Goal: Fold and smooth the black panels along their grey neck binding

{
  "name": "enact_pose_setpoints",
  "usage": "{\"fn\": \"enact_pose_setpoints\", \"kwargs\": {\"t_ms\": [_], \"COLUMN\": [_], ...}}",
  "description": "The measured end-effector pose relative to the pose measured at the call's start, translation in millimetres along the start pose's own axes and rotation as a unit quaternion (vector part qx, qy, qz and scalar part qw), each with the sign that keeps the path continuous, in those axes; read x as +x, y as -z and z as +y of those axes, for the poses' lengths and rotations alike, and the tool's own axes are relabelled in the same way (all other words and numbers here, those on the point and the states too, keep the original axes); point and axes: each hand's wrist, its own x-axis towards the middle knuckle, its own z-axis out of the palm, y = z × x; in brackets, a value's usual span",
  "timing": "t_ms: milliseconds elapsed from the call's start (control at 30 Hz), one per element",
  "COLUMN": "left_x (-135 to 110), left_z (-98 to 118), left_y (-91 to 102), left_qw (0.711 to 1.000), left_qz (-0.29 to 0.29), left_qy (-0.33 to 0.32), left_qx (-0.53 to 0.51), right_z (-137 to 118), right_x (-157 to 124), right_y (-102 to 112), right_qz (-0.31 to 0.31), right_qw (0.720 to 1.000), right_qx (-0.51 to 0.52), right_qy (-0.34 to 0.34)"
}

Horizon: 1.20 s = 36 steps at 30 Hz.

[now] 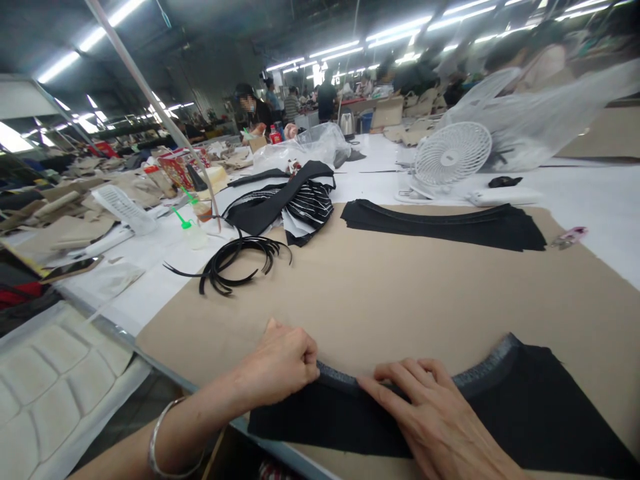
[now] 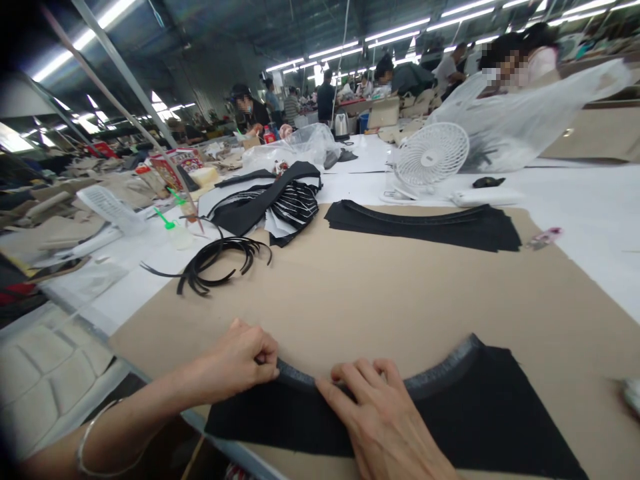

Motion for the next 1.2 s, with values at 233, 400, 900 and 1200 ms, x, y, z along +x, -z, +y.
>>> {"fn": "enact_pose_setpoints", "kwargs": {"t_ms": [233, 400, 900, 1200], "left_x": [-5, 3, 0, -2], "left_z": [3, -1, 17, 27], "left_y": [6.1, 0.5, -2.5, 3.6], "left_qw": [0.992, 0.977, 0.822, 0.930], "left_qz": [-0.056, -0.113, -0.248, -0.173], "left_qy": [-0.001, -0.018, 0.042, 0.021], "left_qx": [-0.111, -0.178, -0.511, -0.322], "right_z": [-2, -1, 3, 1], "right_x": [-2, -17, -30, -36], "right_y": [7, 5, -9, -8], "right_qz": [0.005, 0.029, 0.063, 0.075], "right_qw": [0.999, 0.998, 0.997, 0.996], "right_qx": [0.010, -0.037, 0.029, 0.045], "right_qy": [0.030, 0.052, 0.017, 0.021]}}
